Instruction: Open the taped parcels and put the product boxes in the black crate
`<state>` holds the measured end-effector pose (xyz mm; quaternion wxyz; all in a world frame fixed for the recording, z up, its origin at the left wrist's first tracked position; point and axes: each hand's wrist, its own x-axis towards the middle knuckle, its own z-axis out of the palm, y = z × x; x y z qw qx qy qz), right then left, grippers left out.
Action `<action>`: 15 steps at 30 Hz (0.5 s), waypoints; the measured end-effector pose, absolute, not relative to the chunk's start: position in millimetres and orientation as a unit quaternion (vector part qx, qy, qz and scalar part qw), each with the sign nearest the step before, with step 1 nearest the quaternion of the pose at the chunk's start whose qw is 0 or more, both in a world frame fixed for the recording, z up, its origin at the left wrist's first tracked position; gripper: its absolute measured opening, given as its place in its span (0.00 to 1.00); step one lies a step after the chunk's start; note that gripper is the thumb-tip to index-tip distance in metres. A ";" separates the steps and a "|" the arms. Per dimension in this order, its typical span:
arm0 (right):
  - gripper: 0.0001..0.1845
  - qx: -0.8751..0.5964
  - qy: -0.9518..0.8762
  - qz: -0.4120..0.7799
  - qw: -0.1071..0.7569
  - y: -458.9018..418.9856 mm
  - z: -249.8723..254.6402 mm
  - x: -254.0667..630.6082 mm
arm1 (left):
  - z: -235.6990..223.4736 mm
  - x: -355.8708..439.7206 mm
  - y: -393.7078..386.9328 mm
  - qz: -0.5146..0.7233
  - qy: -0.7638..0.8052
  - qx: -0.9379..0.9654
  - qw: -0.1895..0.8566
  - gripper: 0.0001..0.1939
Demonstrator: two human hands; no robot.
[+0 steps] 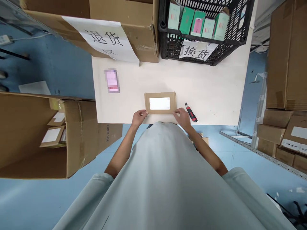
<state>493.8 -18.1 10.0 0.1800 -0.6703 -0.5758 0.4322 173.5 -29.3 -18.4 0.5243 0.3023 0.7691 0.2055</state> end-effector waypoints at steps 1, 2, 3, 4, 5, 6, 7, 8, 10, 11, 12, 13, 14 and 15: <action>0.20 -0.680 -0.540 0.458 0.191 -16.9 1.7 504.2 | -19.6 181.0 -27.8 0.203 0.763 0.313 0.527 0.22; 0.22 -0.687 -0.510 0.477 0.201 -16.4 -5.4 512.1 | -20.7 187.9 -26.2 0.201 0.759 0.324 0.528 0.20; 0.23 -0.690 -0.486 0.493 0.210 -16.8 -11.2 517.2 | -21.6 193.7 -24.7 0.198 0.757 0.331 0.527 0.19; 0.23 -0.692 -0.468 0.505 0.219 -17.8 -15.6 519.4 | -22.1 198.2 -23.4 0.196 0.757 0.336 0.524 0.18; 0.24 -0.692 -0.455 0.512 0.228 -19.4 -18.8 519.3 | -21.9 201.0 -22.5 0.194 0.759 0.339 0.522 0.18; 0.24 -0.692 -0.444 0.518 0.237 -21.5 -20.7 517.3 | -21.0 202.3 -21.8 0.191 0.760 0.341 0.520 0.17; 0.23 -0.692 -0.433 0.524 0.244 -23.7 -21.4 514.4 | -19.3 202.3 -21.4 0.189 0.762 0.342 0.517 0.17; 0.23 -0.693 -0.423 0.529 0.248 -25.9 -21.2 511.1 | -16.7 201.1 -21.2 0.186 0.764 0.344 0.514 0.17; 0.21 -0.696 -0.413 0.531 0.249 -29.2 -17.7 506.5 | -8.9 196.6 -20.8 0.183 0.768 0.349 0.504 0.18; 0.20 -0.697 -0.416 0.528 0.250 -30.0 -14.6 505.9 | -4.0 193.9 -20.4 0.186 0.770 0.354 0.497 0.19; 0.19 -0.695 -0.424 0.522 0.255 -30.0 -10.8 506.4 | 1.4 191.2 -19.8 0.192 0.771 0.359 0.490 0.20; 0.19 -0.692 -0.434 0.513 0.264 -29.1 -6.3 507.9 | 6.9 188.8 -18.9 0.202 0.770 0.364 0.483 0.22; 0.19 -0.688 -0.445 0.503 0.276 -27.1 -1.6 510.0 | 12.3 186.9 -17.6 0.218 0.766 0.368 0.480 0.25; 0.19 -0.683 -0.455 0.493 0.288 -24.1 2.9 512.3 | 17.1 185.6 -15.9 0.235 0.760 0.371 0.479 0.27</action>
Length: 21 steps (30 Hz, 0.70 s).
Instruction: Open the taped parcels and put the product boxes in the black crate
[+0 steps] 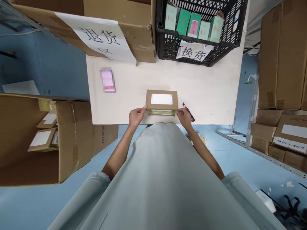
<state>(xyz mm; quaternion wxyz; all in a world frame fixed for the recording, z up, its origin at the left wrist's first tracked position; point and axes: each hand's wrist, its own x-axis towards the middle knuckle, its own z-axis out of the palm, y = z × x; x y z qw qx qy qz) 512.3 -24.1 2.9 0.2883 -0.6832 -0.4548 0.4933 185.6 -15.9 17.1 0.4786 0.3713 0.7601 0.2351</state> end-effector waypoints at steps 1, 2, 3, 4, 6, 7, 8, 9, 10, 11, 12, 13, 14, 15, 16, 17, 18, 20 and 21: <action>0.20 -0.680 -0.464 0.484 0.298 -20.0 7.0 514.4 | 21.0 185.2 -13.7 0.253 0.752 0.374 0.480 0.28; 0.20 -0.678 -0.471 0.476 0.303 -14.9 10.2 515.9 | 23.8 185.7 -11.0 0.270 0.743 0.376 0.483 0.28; 0.20 -0.680 -0.477 0.468 0.302 -9.0 12.3 516.8 | 25.3 187.0 -7.9 0.286 0.734 0.377 0.488 0.27; 0.20 -0.686 -0.481 0.459 0.298 -2.6 13.2 516.9 | 25.3 189.0 -4.4 0.298 0.726 0.376 0.493 0.25; 0.18 -0.701 -0.482 0.438 0.291 11.0 11.9 515.5 | 21.6 194.5 3.4 0.321 0.720 0.369 0.493 0.21; 0.18 -0.708 -0.480 0.430 0.290 17.6 10.2 514.4 | 18.3 197.3 7.4 0.331 0.720 0.364 0.490 0.19; 0.17 -0.713 -0.478 0.423 0.290 23.9 8.2 513.2 | 14.6 199.9 11.3 0.340 0.720 0.360 0.486 0.17; 0.16 -0.717 -0.476 0.418 0.290 29.7 6.1 512.0 | 10.7 202.0 15.1 0.346 0.722 0.356 0.482 0.15; 0.16 -0.720 -0.475 0.416 0.288 35.0 4.2 510.9 | 7.0 203.6 18.6 0.350 0.724 0.354 0.478 0.14; 0.15 -0.722 -0.475 0.415 0.285 39.7 2.7 509.9 | 3.8 204.7 21.9 0.350 0.724 0.354 0.477 0.13; 0.15 -0.725 -0.474 0.413 0.281 44.1 1.6 508.8 | 1.3 205.4 25.0 0.349 0.724 0.356 0.477 0.13; 0.15 -0.728 -0.473 0.412 0.277 48.1 0.8 507.7 | -0.6 205.9 28.0 0.346 0.725 0.358 0.476 0.13; 0.15 -0.731 -0.473 0.409 0.272 51.9 0.4 506.6 | -1.8 206.5 31.0 0.344 0.726 0.362 0.473 0.13; 0.16 -0.735 -0.473 0.405 0.267 55.4 0.3 505.4 | -2.3 207.3 33.9 0.341 0.728 0.366 0.469 0.13; 0.17 -0.739 -0.475 0.400 0.260 58.8 0.6 504.3 | -2.2 208.4 36.7 0.339 0.729 0.372 0.464 0.13; 0.18 -0.744 -0.476 0.395 0.252 62.0 1.1 503.3 | -1.6 209.8 39.4 0.338 0.731 0.375 0.459 0.13; 0.18 -0.748 -0.478 0.391 0.243 64.7 1.8 502.6 | -0.7 211.4 41.8 0.338 0.733 0.377 0.454 0.13; 0.19 -0.756 -0.481 0.384 0.225 67.8 4.1 501.7 | 2.0 214.5 44.7 0.339 0.739 0.370 0.449 0.12; 0.19 -0.758 -0.483 0.380 0.218 67.6 5.6 501.5 | 3.7 215.5 44.8 0.339 0.743 0.362 0.449 0.11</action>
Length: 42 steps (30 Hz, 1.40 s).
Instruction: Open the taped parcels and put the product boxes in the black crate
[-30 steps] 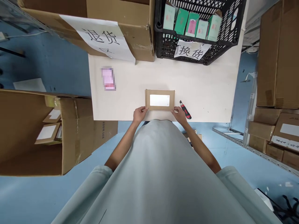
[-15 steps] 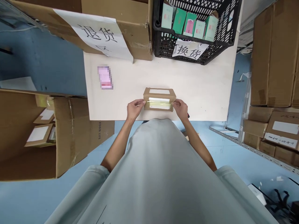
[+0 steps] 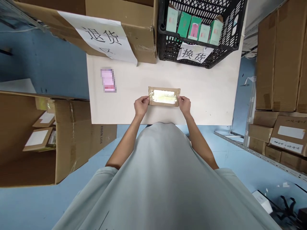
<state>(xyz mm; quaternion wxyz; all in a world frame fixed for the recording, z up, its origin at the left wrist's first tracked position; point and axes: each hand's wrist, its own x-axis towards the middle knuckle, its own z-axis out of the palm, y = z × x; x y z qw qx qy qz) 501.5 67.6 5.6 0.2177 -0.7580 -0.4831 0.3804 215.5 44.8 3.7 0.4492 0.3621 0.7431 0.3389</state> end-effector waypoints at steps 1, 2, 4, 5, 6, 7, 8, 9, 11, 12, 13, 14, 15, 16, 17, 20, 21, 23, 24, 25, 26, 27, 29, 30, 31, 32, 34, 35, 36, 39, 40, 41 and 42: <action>0.20 -0.759 -0.487 0.377 0.212 65.9 7.1 501.3 | 5.6 216.1 43.6 0.339 0.747 0.354 0.450 0.11; 0.21 -0.759 -0.491 0.374 0.208 62.6 8.6 501.1 | 7.6 216.0 41.2 0.341 0.749 0.345 0.451 0.11; 0.23 -0.755 -0.501 0.373 0.201 52.0 11.3 500.0 | 11.6 214.4 32.6 0.346 0.751 0.333 0.454 0.11; 0.23 -0.751 -0.504 0.378 0.198 45.5 12.2 499.1 | 13.5 213.1 27.0 0.347 0.753 0.328 0.452 0.11; 0.23 -0.746 -0.506 0.386 0.197 38.8 12.8 498.0 | 15.3 211.9 20.9 0.344 0.758 0.323 0.450 0.11; 0.22 -0.741 -0.507 0.394 0.198 32.7 13.0 496.8 | 17.0 210.9 15.0 0.340 0.764 0.318 0.447 0.10; 0.21 -0.736 -0.507 0.401 0.201 27.6 12.8 495.7 | 18.3 210.1 9.6 0.334 0.770 0.313 0.445 0.10; 0.21 -0.731 -0.508 0.407 0.205 23.9 12.2 494.8 | 19.4 209.7 5.2 0.329 0.774 0.308 0.444 0.09; 0.22 -0.722 -0.510 0.415 0.215 21.4 10.0 493.9 | 20.7 209.9 0.4 0.325 0.778 0.304 0.443 0.10; 0.22 -0.719 -0.512 0.417 0.217 22.4 8.5 494.0 | 21.1 210.4 0.0 0.325 0.779 0.304 0.442 0.10; 0.22 -0.717 -0.513 0.418 0.219 24.4 6.8 494.4 | 21.6 211.0 0.7 0.323 0.780 0.306 0.441 0.10; 0.21 -0.716 -0.512 0.420 0.220 27.1 5.0 495.3 | 22.4 211.9 2.1 0.320 0.782 0.310 0.437 0.10; 0.21 -0.716 -0.511 0.422 0.220 29.8 3.1 496.7 | 23.6 213.0 3.8 0.316 0.784 0.316 0.431 0.09; 0.21 -0.716 -0.509 0.424 0.221 32.3 1.1 498.8 | 25.4 214.6 5.4 0.311 0.787 0.324 0.424 0.08; 0.22 -0.717 -0.507 0.425 0.221 34.0 -0.9 501.7 | 28.0 216.8 6.5 0.308 0.788 0.332 0.417 0.07; 0.24 -0.720 -0.495 0.429 0.229 33.6 -7.0 516.7 | 39.9 228.9 4.2 0.316 0.780 0.353 0.409 0.07; 0.25 -0.721 -0.491 0.429 0.235 32.0 -9.1 523.6 | 44.9 235.1 1.5 0.324 0.771 0.362 0.411 0.08; 0.29 -0.723 -0.487 0.424 0.247 28.2 -13.7 539.1 | 54.8 249.8 -5.8 0.339 0.746 0.396 0.414 0.10; 0.31 -0.725 -0.485 0.420 0.251 26.6 -16.3 546.9 | 59.4 257.7 -9.7 0.343 0.731 0.422 0.413 0.10; 0.33 -0.728 -0.483 0.416 0.254 25.5 -19.0 554.4 | 63.5 265.6 -13.3 0.343 0.716 0.451 0.409 0.11; 0.35 -0.729 -0.479 0.416 0.256 24.9 -21.6 561.0 | 67.1 272.9 -16.4 0.341 0.701 0.480 0.402 0.11; 0.37 -0.730 -0.474 0.419 0.259 24.8 -24.2 566.7 | 70.0 279.3 -18.8 0.337 0.690 0.507 0.393 0.10; 0.39 -0.727 -0.464 0.430 0.269 25.1 -28.5 574.4 | 74.5 288.3 -21.3 0.327 0.676 0.544 0.374 0.10; 0.40 -0.724 -0.461 0.435 0.273 25.0 -29.9 576.3 | 76.3 290.5 -21.5 0.322 0.674 0.554 0.367 0.10; 0.40 -0.721 -0.460 0.439 0.277 24.6 -30.6 576.9 | 78.0 291.3 -21.2 0.317 0.676 0.557 0.363 0.11; 0.40 -0.717 -0.461 0.441 0.280 23.5 -30.5 576.1 | 79.4 290.4 -20.6 0.310 0.683 0.555 0.360 0.12; 0.39 -0.711 -0.463 0.446 0.286 19.2 -28.0 570.1 | 81.4 284.7 -18.9 0.293 0.704 0.536 0.362 0.15; 0.38 -0.709 -0.463 0.448 0.288 16.0 -25.6 564.9 | 81.7 280.1 -18.1 0.284 0.717 0.521 0.366 0.16; 0.37 -0.709 -0.460 0.449 0.289 12.3 -22.5 558.3 | 81.1 274.8 -17.5 0.277 0.729 0.504 0.372 0.16; 0.33 -0.724 -0.453 0.443 0.272 -1.2 -11.6 533.1 | 74.1 257.2 -17.9 0.264 0.762 0.448 0.386 0.16; 0.32 -0.728 -0.454 0.439 0.266 -6.1 -8.1 524.6 | 70.3 251.6 -19.0 0.262 0.772 0.433 0.385 0.15; 0.32 -0.728 -0.458 0.438 0.261 -10.9 -5.1 517.3 | 66.1 246.5 -20.6 0.259 0.782 0.421 0.381 0.14; 0.31 -0.723 -0.464 0.441 0.259 -15.3 -2.9 511.7 | 61.8 241.8 -22.5 0.254 0.791 0.411 0.375 0.12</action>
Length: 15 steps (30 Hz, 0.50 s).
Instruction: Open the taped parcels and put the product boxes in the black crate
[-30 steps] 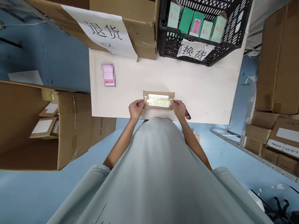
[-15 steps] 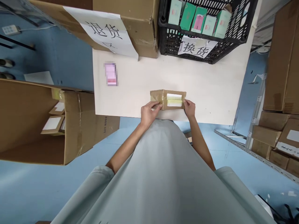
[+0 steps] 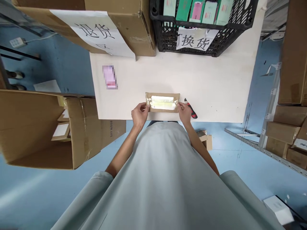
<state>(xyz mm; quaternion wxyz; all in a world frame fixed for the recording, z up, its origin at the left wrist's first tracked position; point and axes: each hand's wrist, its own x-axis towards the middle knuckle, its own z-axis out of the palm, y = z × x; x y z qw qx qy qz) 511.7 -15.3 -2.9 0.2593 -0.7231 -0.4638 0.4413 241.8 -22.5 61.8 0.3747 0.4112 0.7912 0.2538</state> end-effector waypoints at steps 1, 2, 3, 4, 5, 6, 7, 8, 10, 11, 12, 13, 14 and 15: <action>0.31 -0.713 -0.472 0.449 0.259 -19.1 -1.6 508.5 | 57.7 237.7 -24.7 0.246 0.800 0.403 0.370 0.11; 0.30 -0.699 -0.483 0.461 0.256 -22.1 -1.4 508.1 | 53.9 234.2 -27.0 0.236 0.808 0.396 0.367 0.10; 0.29 -0.685 -0.496 0.472 0.249 -24.0 -2.5 510.6 | 50.6 231.2 -29.4 0.225 0.814 0.389 0.368 0.09; 0.27 -0.677 -0.510 0.475 0.236 -24.9 -4.7 515.7 | 47.9 228.6 -31.6 0.216 0.818 0.383 0.371 0.09; 0.25 -0.679 -0.523 0.467 0.216 -24.9 -7.9 523.1 | 45.8 226.5 -33.7 0.209 0.820 0.378 0.375 0.09; 0.23 -0.693 -0.534 0.446 0.189 -24.1 -12.1 532.1 | 44.2 224.8 -35.4 0.206 0.820 0.375 0.380 0.09; 0.22 -0.714 -0.541 0.416 0.156 -22.9 -16.7 542.0 | 43.1 223.5 -36.8 0.205 0.818 0.375 0.384 0.10; 0.23 -0.738 -0.542 0.384 0.119 -21.5 -21.6 551.9 | 42.3 222.5 -37.9 0.206 0.815 0.377 0.389 0.10; 0.28 -0.774 -0.534 0.338 0.044 -19.1 -30.8 569.5 | 41.2 221.0 -39.0 0.206 0.808 0.384 0.395 0.10; 0.30 -0.781 -0.531 0.328 0.012 -18.4 -34.7 576.3 | 40.9 220.3 -39.2 0.206 0.805 0.389 0.397 0.10; 0.31 -0.783 -0.531 0.323 -0.014 -18.0 -37.7 581.4 | 40.6 219.5 -39.1 0.206 0.803 0.395 0.397 0.10; 0.31 -0.781 -0.534 0.321 -0.034 -17.9 -40.0 585.0 | 40.4 218.6 -39.0 0.206 0.800 0.400 0.396 0.10; 0.32 -0.778 -0.539 0.319 -0.048 -17.7 -41.4 587.2 | 40.2 217.4 -38.7 0.207 0.797 0.406 0.396 0.11; 0.32 -0.776 -0.542 0.317 -0.055 -17.5 -41.9 588.3 | 40.2 216.1 -38.3 0.209 0.793 0.414 0.396 0.11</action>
